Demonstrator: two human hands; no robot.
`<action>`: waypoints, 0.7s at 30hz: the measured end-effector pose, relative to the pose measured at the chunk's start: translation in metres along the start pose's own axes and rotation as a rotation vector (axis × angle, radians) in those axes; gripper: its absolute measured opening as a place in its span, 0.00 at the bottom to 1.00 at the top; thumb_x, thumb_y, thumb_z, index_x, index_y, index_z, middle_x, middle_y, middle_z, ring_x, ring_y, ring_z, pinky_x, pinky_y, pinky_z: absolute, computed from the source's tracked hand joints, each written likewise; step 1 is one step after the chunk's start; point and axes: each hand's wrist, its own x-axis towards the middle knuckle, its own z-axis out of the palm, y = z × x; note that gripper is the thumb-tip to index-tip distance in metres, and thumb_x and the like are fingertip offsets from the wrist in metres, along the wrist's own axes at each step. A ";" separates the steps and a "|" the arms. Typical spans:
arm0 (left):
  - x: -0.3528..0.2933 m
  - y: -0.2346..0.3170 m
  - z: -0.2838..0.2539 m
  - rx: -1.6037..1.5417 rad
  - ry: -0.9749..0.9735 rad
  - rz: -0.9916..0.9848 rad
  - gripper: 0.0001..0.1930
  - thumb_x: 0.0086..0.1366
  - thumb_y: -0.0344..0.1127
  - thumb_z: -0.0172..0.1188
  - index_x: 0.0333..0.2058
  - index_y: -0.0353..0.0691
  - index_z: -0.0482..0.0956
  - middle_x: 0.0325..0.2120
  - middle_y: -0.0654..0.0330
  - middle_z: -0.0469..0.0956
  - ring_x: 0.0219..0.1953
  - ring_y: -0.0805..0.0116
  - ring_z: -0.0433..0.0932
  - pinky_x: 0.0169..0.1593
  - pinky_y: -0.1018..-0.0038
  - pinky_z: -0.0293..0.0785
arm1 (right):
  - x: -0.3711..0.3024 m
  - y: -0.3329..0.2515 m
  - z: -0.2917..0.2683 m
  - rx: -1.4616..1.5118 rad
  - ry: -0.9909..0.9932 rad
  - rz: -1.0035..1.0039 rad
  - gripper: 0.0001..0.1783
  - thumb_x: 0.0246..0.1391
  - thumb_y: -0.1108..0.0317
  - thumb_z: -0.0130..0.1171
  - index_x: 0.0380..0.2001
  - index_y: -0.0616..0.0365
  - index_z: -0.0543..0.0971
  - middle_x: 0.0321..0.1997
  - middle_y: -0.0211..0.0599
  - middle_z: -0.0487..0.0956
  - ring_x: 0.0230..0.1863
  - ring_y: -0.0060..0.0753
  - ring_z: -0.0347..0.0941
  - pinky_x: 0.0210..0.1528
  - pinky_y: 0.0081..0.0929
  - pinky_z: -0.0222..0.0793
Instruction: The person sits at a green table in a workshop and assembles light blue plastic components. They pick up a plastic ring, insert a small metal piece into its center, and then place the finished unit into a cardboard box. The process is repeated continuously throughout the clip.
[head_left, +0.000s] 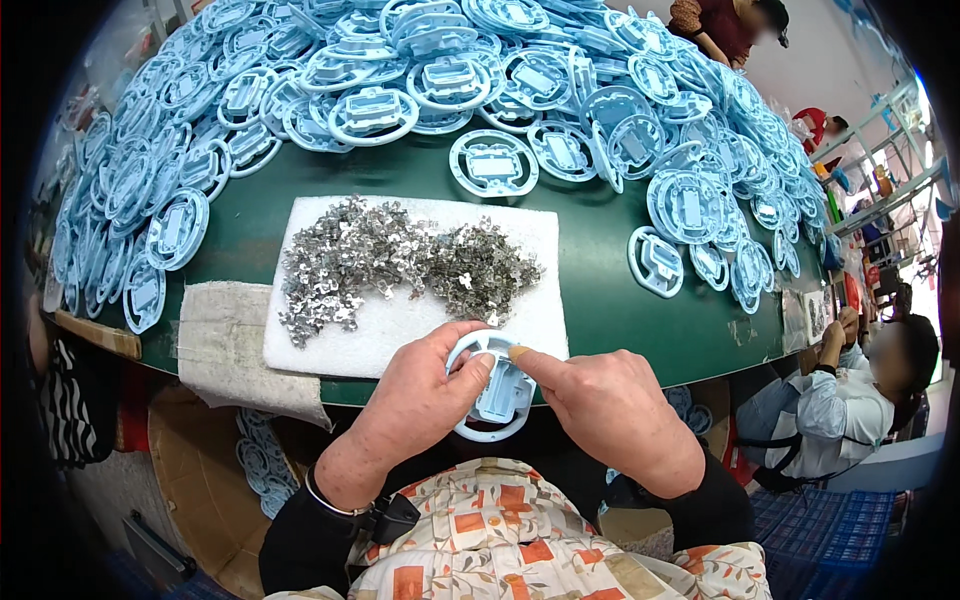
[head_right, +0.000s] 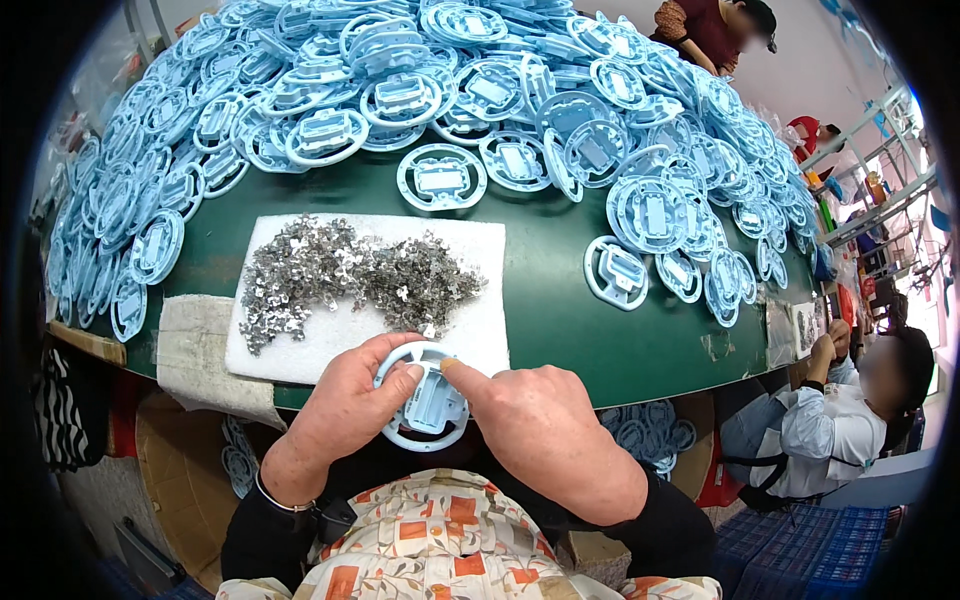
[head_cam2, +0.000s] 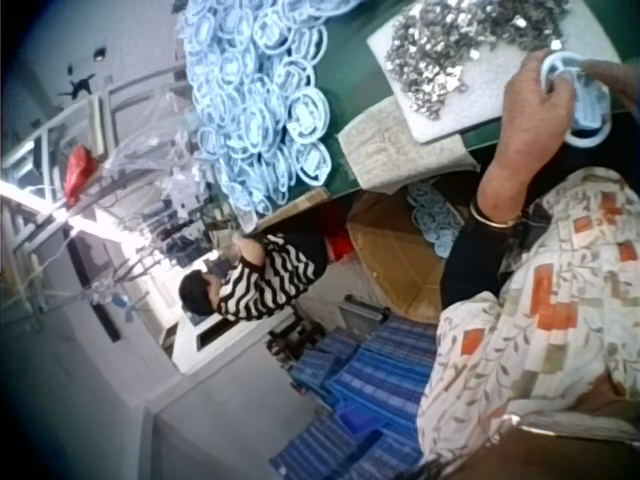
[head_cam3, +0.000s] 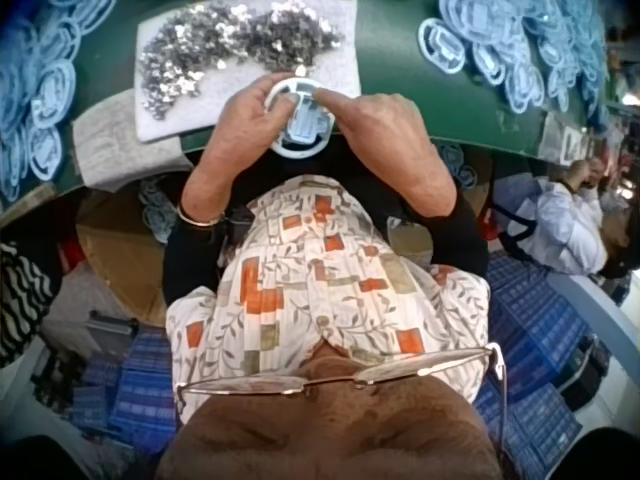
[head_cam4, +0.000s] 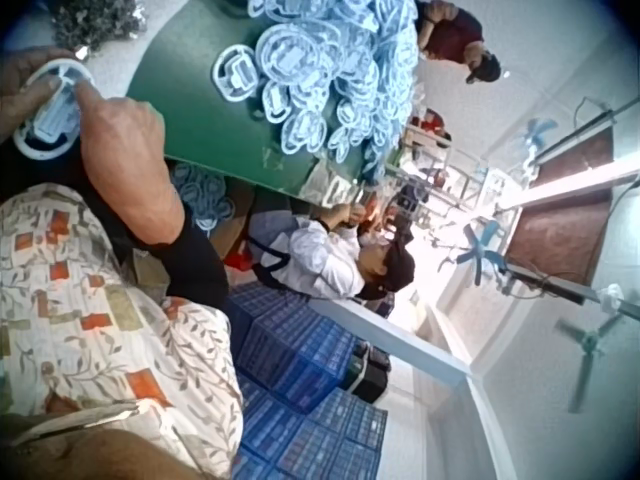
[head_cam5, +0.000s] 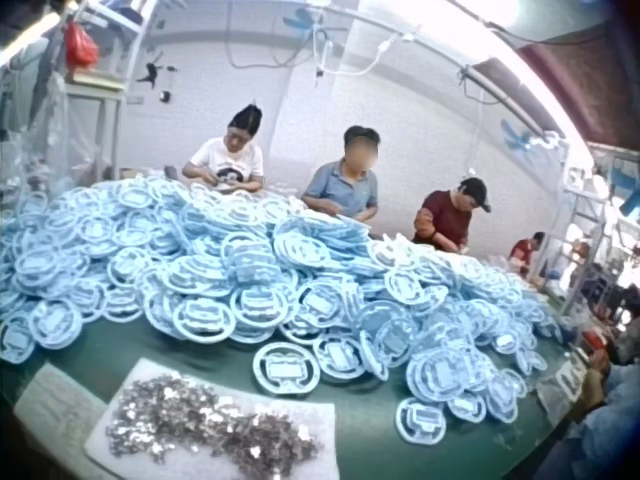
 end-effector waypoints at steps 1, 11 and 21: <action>0.001 -0.002 -0.001 0.010 0.008 0.017 0.22 0.70 0.36 0.58 0.57 0.26 0.73 0.33 0.55 0.83 0.31 0.75 0.79 0.37 0.75 0.77 | 0.002 0.001 -0.003 -0.009 -0.012 -0.019 0.21 0.55 0.73 0.59 0.54 0.51 0.79 0.18 0.39 0.78 0.20 0.44 0.79 0.20 0.39 0.71; 0.000 -0.003 -0.001 -0.071 -0.036 0.001 0.21 0.72 0.34 0.57 0.59 0.29 0.72 0.42 0.58 0.82 0.40 0.77 0.80 0.43 0.78 0.79 | -0.015 0.004 -0.003 0.061 0.016 0.044 0.20 0.58 0.69 0.60 0.54 0.53 0.78 0.19 0.43 0.79 0.22 0.44 0.80 0.24 0.40 0.72; -0.016 0.020 0.010 -0.414 -0.170 -0.045 0.25 0.70 0.30 0.56 0.64 0.29 0.66 0.51 0.53 0.78 0.47 0.73 0.79 0.52 0.78 0.77 | -0.023 0.015 0.044 1.452 0.179 0.273 0.14 0.70 0.64 0.56 0.49 0.64 0.77 0.32 0.26 0.80 0.32 0.11 0.72 0.33 0.16 0.69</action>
